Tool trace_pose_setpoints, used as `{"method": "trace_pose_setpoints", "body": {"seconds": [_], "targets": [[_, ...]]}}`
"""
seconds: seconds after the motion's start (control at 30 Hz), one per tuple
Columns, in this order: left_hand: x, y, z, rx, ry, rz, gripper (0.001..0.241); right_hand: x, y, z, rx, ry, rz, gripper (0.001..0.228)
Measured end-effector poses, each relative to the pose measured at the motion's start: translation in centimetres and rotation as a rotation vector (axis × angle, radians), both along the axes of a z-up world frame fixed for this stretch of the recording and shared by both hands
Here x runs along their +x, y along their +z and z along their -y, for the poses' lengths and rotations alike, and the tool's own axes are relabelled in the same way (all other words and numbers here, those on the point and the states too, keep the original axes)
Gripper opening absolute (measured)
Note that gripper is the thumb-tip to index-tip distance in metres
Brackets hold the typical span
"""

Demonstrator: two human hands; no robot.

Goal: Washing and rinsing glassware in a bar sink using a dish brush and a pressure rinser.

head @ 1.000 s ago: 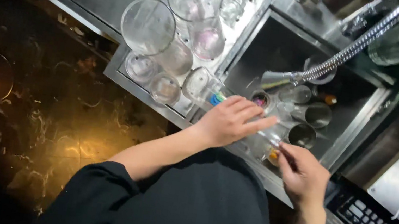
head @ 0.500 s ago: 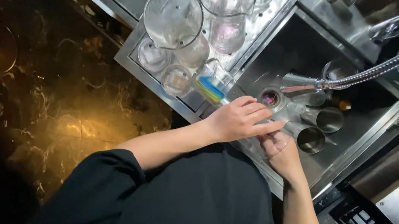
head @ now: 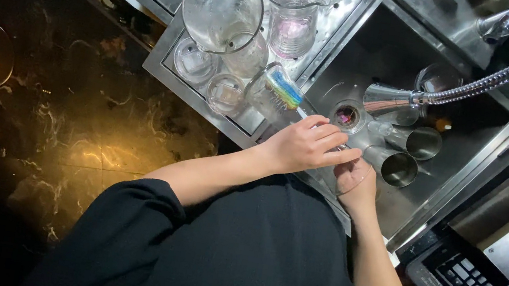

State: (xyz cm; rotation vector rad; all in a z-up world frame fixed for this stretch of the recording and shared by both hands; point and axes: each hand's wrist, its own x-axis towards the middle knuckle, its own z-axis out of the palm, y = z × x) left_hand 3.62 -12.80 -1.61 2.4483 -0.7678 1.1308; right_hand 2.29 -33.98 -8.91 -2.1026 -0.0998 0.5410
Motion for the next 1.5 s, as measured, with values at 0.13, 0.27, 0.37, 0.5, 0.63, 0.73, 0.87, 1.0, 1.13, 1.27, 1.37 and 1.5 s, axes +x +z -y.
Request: {"method": "trace_pose_setpoints", "body": {"seconds": [0.13,0.27,0.37,0.5,0.63,0.73,0.87,1.0,1.13,1.27,1.37,1.5], "targets": [[-0.1,0.9,-0.5,0.010,0.000,-0.016,0.026,0.2,3.3,-0.7,0.015,0.087,-0.099,0.024],[0.1,-0.2,-0.2,0.003,-0.001,0.000,0.026,-0.2,0.7,0.4,0.064,-0.001,-0.040,0.025],[0.1,0.4,-0.5,0.016,0.002,-0.011,0.024,0.0,3.0,0.3,0.140,0.017,-0.098,0.018],[0.3,0.7,-0.4,0.022,0.022,-0.025,0.021,0.7,-1.6,2.7,0.106,0.061,-0.036,0.017],[0.7,0.6,-0.5,0.017,0.030,-0.039,0.020,0.2,5.2,2.1,0.188,0.054,-0.193,0.021],[0.8,1.0,-0.5,0.019,0.025,-0.043,0.020,-0.1,4.0,5.5,0.221,-0.155,-0.158,0.024],[1.2,0.2,-0.4,0.048,0.023,-0.107,0.028,-0.7,4.2,9.8,0.130,-0.119,-0.174,0.020],[1.9,3.4,-1.9,0.181,-0.070,-0.321,0.046,1.0,11.0,11.5,-0.227,0.060,-0.303,0.033],[2.2,4.0,-1.8,0.159,-0.046,-0.311,0.048,1.5,10.0,16.3,-0.261,-0.146,-0.123,0.027],[2.8,3.7,-1.9,0.239,-0.028,-0.428,0.066,2.2,11.8,18.3,-0.348,-0.094,-0.179,0.029],[2.8,3.2,-1.9,0.248,-0.029,-0.492,0.078,2.7,13.3,18.1,-0.379,-0.136,-0.203,0.027],[2.6,3.2,-1.9,0.298,-0.023,-0.576,0.091,2.4,17.1,17.5,-0.202,-0.069,-0.246,0.026]]}}
